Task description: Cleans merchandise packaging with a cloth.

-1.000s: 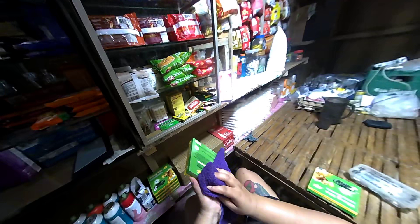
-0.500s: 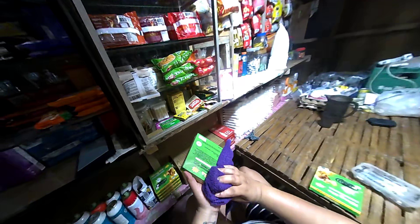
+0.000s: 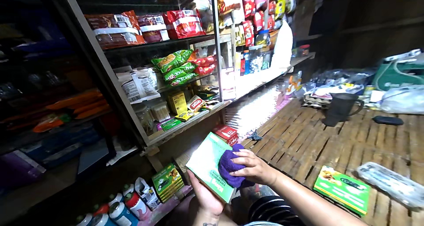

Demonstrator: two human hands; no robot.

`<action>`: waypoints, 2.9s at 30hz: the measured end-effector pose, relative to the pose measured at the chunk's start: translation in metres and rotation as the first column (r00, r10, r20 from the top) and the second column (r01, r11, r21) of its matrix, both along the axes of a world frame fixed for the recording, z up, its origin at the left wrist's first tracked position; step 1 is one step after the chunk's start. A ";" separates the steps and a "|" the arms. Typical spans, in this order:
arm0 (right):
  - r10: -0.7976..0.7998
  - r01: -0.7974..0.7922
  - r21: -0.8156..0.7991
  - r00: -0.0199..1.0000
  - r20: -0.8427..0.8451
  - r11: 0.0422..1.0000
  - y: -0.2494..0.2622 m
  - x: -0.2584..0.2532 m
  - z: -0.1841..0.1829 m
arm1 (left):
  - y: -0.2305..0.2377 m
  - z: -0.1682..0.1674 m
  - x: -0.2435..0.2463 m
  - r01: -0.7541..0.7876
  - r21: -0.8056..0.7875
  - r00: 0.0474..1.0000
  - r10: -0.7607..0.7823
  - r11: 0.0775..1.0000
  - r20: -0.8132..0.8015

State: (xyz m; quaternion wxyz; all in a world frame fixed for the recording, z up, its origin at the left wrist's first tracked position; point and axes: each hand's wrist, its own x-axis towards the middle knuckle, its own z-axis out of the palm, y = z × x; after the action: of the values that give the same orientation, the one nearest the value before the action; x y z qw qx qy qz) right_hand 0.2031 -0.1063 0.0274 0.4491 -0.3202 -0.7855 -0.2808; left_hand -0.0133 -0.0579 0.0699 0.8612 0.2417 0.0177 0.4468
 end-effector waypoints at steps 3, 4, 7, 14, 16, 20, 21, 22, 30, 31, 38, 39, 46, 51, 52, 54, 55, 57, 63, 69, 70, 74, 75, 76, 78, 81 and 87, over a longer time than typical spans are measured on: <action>0.061 -0.067 -0.052 0.993 -0.102 0.996 0.000 0.011 -0.001 | -0.003 0.004 -0.001 -0.061 -0.014 0.997 0.060 0.998 -0.054; 0.082 -0.095 -0.083 0.985 -0.153 0.992 0.000 0.012 -0.001 | -0.003 0.004 -0.002 -0.070 -0.013 0.996 0.069 0.997 -0.062; 0.126 -0.189 -0.157 0.931 -0.342 0.969 -0.002 0.010 0.001 | -0.002 0.005 -0.003 -0.093 -0.020 0.992 0.090 0.995 -0.093; 0.000 -0.331 -0.263 0.622 -0.783 0.906 -0.014 -0.013 0.013 | -0.001 0.004 -0.005 -0.053 -0.008 0.996 0.052 0.999 -0.068; -0.053 -0.387 -0.288 0.515 -0.855 0.876 -0.017 -0.019 0.020 | 0.000 0.000 -0.005 -0.005 0.023 0.999 0.006 1.000 -0.044; -0.138 -0.473 -0.340 0.412 -0.901 0.812 -0.019 -0.021 0.029 | 0.001 -0.010 -0.004 0.045 0.159 0.999 -0.040 0.986 -0.033; -0.150 -0.478 -0.349 0.405 -0.902 0.806 -0.019 -0.021 0.029 | 0.000 -0.011 -0.004 0.044 0.195 0.998 -0.036 0.980 -0.045; -0.164 -0.474 -0.359 0.403 -0.901 0.804 -0.018 -0.020 0.029 | 0.000 -0.012 -0.004 0.046 0.229 0.998 -0.034 0.972 -0.057; -0.135 -0.410 -0.293 0.371 -0.919 0.864 -0.014 -0.019 0.039 | -0.008 -0.022 -0.002 0.191 0.370 0.959 -0.093 0.909 -0.268; -0.138 -0.386 -0.288 0.371 -0.918 0.877 -0.013 -0.018 0.040 | -0.009 -0.022 -0.002 0.210 0.369 0.947 -0.095 0.905 -0.307; -0.161 -0.196 -0.277 0.461 -0.873 0.941 -0.008 -0.008 0.036 | -0.011 -0.029 0.003 0.320 0.344 0.901 -0.172 0.883 -0.397; -0.183 -0.106 -0.282 0.538 -0.823 0.954 -0.006 -0.006 0.032 | -0.012 -0.030 0.004 0.321 0.338 0.901 -0.176 0.885 -0.397; -0.286 0.249 -0.141 0.855 -0.433 0.958 0.002 -0.005 0.010 | -0.015 -0.033 0.010 0.299 0.306 0.879 -0.136 0.904 -0.458; -0.178 0.163 -0.073 0.919 -0.352 0.984 0.004 -0.025 0.005 | -0.017 -0.033 0.014 0.290 0.325 0.848 -0.084 0.900 -0.524; -0.142 0.131 -0.054 0.929 -0.342 0.990 0.004 -0.030 0.004 | -0.019 -0.033 0.014 0.287 0.340 0.843 -0.067 0.895 -0.534; -0.079 0.085 0.005 0.945 -0.316 0.996 0.004 -0.041 0.005 | -0.024 -0.034 0.014 0.260 0.346 0.839 -0.033 0.902 -0.544; -0.058 0.070 0.028 0.951 -0.302 0.997 0.004 -0.045 0.005 | -0.026 -0.033 0.014 0.241 0.339 0.838 -0.018 0.909 -0.546; -0.028 0.046 0.057 0.961 -0.275 0.997 0.004 -0.050 0.006 | -0.027 -0.035 0.012 0.229 0.337 0.832 -0.004 0.913 -0.555; -0.090 0.087 -0.023 0.955 -0.284 0.996 0.005 -0.043 0.005 | -0.027 -0.032 0.013 0.251 0.411 0.780 0.068 0.877 -0.621; -0.276 0.200 -0.219 0.871 -0.406 0.955 0.008 -0.030 0.002 | -0.023 -0.041 0.016 0.248 0.437 0.800 0.071 0.865 -0.595; -0.283 0.208 -0.215 0.861 -0.422 0.954 0.012 -0.027 -0.001 | -0.024 -0.043 0.016 0.234 0.436 0.812 0.072 0.869 -0.579; -0.286 0.178 -0.250 0.812 -0.509 0.952 0.016 -0.025 -0.005 | -0.030 -0.040 0.014 0.190 0.445 0.806 0.120 0.875 -0.580; -0.292 0.179 -0.257 0.805 -0.517 0.950 0.016 -0.026 -0.004 | -0.030 -0.040 0.014 0.176 0.454 0.810 0.133 0.873 -0.571; -0.299 0.183 -0.262 0.800 -0.521 0.948 0.017 -0.026 -0.003 | -0.030 -0.041 0.015 0.160 0.461 0.817 0.144 0.873 -0.558; -0.319 0.185 -0.289 0.782 -0.536 0.939 0.016 -0.028 0.000 | -0.030 -0.045 0.016 0.119 0.492 0.841 0.176 0.862 -0.511; -0.342 0.160 -0.345 0.746 -0.572 0.925 0.014 -0.032 0.001 | -0.029 -0.048 0.015 0.062 0.530 0.866 0.219 0.846 -0.450; -0.340 0.134 -0.366 0.737 -0.584 0.921 0.016 -0.034 -0.006 | -0.028 -0.053 0.018 -0.040 0.484 0.898 0.243 0.874 -0.366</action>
State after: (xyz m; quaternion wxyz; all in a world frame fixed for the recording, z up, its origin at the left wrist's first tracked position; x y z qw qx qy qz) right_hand 0.1687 -0.0901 0.0214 0.5943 -0.5589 -0.5715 -0.0883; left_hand 0.0045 -0.0862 0.0165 0.7182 0.5279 0.1110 0.4394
